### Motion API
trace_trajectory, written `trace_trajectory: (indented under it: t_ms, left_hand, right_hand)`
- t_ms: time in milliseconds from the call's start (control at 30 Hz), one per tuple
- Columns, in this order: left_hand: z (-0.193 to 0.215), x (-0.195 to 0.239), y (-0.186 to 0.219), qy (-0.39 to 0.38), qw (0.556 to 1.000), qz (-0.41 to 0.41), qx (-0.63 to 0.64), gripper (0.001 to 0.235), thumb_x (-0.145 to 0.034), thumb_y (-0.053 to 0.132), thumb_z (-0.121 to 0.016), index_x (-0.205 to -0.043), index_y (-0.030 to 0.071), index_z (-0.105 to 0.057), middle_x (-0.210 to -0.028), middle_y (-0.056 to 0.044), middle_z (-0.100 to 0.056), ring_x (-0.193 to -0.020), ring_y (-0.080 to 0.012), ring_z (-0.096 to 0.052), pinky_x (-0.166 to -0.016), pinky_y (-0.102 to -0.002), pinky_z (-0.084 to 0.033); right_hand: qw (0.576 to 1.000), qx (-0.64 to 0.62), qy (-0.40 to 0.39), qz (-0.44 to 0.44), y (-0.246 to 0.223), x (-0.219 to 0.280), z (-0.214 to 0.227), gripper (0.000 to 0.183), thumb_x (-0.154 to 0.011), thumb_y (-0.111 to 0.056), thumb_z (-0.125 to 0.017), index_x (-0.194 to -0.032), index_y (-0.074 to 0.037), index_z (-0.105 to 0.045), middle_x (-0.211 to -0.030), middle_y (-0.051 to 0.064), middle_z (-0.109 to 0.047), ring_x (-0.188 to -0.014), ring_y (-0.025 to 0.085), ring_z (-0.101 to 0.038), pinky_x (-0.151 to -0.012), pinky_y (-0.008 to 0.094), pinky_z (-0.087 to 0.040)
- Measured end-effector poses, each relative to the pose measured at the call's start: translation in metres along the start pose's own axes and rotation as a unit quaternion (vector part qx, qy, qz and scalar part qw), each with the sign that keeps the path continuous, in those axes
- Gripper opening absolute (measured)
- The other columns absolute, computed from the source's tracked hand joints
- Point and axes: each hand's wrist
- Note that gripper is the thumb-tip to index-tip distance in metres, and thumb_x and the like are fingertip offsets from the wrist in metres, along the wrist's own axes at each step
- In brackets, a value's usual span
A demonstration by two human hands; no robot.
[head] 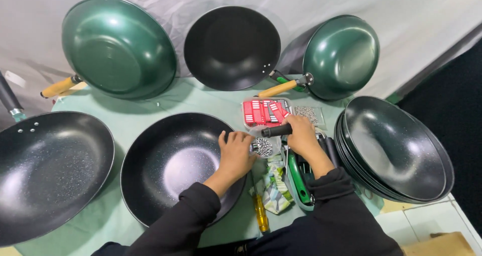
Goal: Assembling a handle onto a wok using a screwdriver and screws on a demonstration table.
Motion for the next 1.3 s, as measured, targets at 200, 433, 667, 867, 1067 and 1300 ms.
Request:
trace_trajectory:
  t_ms: [200,433,667,867,1067,1300]
  left_hand:
    - [-0.024,-0.004,0.004,0.008,1.000,0.020,-0.022,0.046,-0.080,0.022,-0.082,-0.122,0.013,-0.069,-0.109,-0.011,-0.067,-0.128,-0.0328,-0.051,-0.115,-0.068,-0.012]
    - [-0.052,-0.005,-0.010,0.059,0.997,0.006,-0.040,0.034,-0.081,0.028,-0.081,-0.109,0.014,-0.068,-0.098,-0.008,-0.069,-0.125,-0.0303,-0.054,-0.112,-0.060,-0.027]
    - [-0.042,-0.004,-0.010,0.048,0.999,0.011,-0.010,0.034,-0.084,0.028,-0.079,-0.113,0.015,-0.067,-0.099,-0.007,-0.070,-0.128,-0.0315,-0.056,-0.098,-0.050,-0.047]
    - [-0.041,-0.003,-0.008,0.045,0.999,0.015,-0.013,0.036,-0.084,0.030,-0.078,-0.115,0.015,-0.068,-0.099,-0.006,-0.069,-0.130,-0.0304,-0.054,-0.092,-0.047,-0.052]
    - [-0.044,-0.002,-0.011,0.040,0.999,0.016,-0.019,0.038,-0.083,0.031,-0.078,-0.116,0.017,-0.067,-0.100,-0.005,-0.069,-0.131,-0.0292,-0.054,-0.090,-0.045,-0.053]
    - [-0.043,0.000,-0.009,0.046,0.999,0.014,-0.025,0.041,-0.082,0.029,-0.080,-0.118,0.016,-0.066,-0.102,-0.006,-0.070,-0.131,-0.0289,-0.054,-0.088,-0.043,-0.055]
  right_hand:
    - [0.991,-0.128,-0.009,0.028,-0.010,0.005,0.011,0.044,-0.075,0.001,-0.070,-0.113,-0.022,-0.067,-0.123,0.012,-0.066,-0.126,0.040,-0.056,-0.109,0.052,-0.041]
    - [0.981,-0.178,0.004,0.072,-0.007,0.001,0.000,0.043,-0.074,-0.001,-0.073,-0.111,-0.022,-0.069,-0.118,0.012,-0.067,-0.124,0.039,-0.057,-0.110,0.049,-0.041]
    - [0.992,-0.115,-0.014,0.056,-0.008,0.004,0.000,0.042,-0.075,-0.001,-0.071,-0.112,-0.021,-0.069,-0.119,0.012,-0.066,-0.121,0.039,-0.059,-0.107,0.050,-0.043]
    - [0.995,0.040,-0.083,-0.026,-0.025,0.010,0.019,0.042,-0.078,-0.004,-0.066,-0.113,-0.026,-0.070,-0.122,0.006,-0.062,-0.122,0.033,-0.055,-0.103,0.048,-0.042]
    - [0.990,0.080,-0.118,-0.018,-0.035,0.012,0.027,0.041,-0.078,-0.004,-0.065,-0.111,-0.027,-0.072,-0.123,0.005,-0.061,-0.123,0.032,-0.054,-0.102,0.046,-0.041]
    - [0.988,0.073,-0.134,0.005,-0.046,0.015,0.032,0.039,-0.079,-0.005,-0.064,-0.112,-0.023,-0.073,-0.124,0.007,-0.063,-0.122,0.033,-0.054,-0.101,0.046,-0.041]
Point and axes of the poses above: each hand's wrist, its own x-axis away from the middle knuckle, its own z-axis out of the back of the hand, y = z × x
